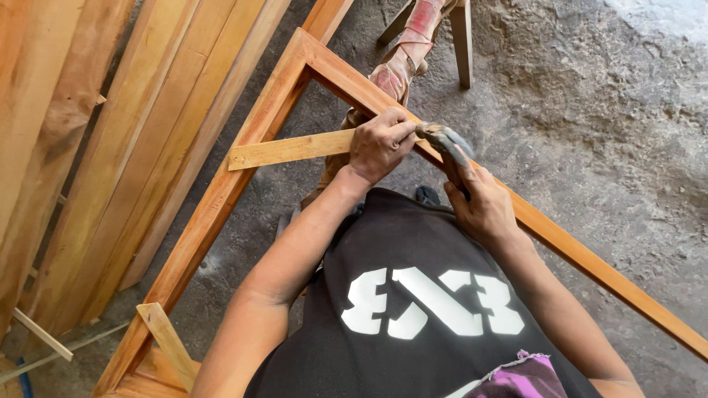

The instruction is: The person selects nails from a container, then uses a hammer to drive nails into a wooden frame, securing a small wooden strip to the frame. The person continues hammering nails at different points along the frame to attach the strip.

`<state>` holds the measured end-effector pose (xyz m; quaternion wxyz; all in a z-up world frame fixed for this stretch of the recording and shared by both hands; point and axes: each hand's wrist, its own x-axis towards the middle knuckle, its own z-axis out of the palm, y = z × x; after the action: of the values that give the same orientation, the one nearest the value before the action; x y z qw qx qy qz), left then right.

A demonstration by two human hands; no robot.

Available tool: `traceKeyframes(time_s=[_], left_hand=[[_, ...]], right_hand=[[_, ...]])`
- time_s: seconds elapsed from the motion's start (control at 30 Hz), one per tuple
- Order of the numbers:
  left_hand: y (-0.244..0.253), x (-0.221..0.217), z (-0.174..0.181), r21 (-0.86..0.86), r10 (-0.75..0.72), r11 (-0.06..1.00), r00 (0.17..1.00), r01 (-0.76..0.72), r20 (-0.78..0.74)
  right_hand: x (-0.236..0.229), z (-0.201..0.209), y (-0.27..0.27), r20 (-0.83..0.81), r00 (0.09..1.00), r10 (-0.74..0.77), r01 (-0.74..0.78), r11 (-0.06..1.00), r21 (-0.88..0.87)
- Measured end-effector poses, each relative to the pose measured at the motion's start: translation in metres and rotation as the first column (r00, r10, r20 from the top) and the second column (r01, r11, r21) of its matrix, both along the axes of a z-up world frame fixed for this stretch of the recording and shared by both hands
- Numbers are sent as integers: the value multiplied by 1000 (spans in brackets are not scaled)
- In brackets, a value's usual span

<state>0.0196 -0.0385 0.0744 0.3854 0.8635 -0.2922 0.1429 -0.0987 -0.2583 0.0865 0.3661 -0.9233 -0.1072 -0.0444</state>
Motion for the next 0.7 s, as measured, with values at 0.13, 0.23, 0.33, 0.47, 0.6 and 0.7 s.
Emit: traceKeyframes(time_s=[0.13, 0.23, 0.33, 0.47, 0.6, 0.7], left_hand=[[0, 3, 1, 5, -1, 1000, 1000, 1, 13], [2, 1, -1, 23, -9, 1000, 999, 9, 36], [1, 0, -1, 21, -25, 999, 1000, 25, 3], [1, 4, 0, -21, -12, 1000, 999, 13, 42], [1, -2, -6, 22, -26, 999, 1000, 26, 13], [1, 6, -7, 32, -21, 999, 999, 20, 46]], right_hand=[[2, 0, 0, 85, 996, -4, 0, 999, 48], [-2, 0, 3, 244, 970, 22, -69, 980, 186], [-5, 2, 6, -146, 988, -40, 36, 999, -28], [0, 2, 6, 128, 992, 9, -19, 997, 80], [-5, -2, 6, -40, 999, -26, 23, 998, -57], [-1, -4, 3, 67, 998, -19, 21, 999, -28]])
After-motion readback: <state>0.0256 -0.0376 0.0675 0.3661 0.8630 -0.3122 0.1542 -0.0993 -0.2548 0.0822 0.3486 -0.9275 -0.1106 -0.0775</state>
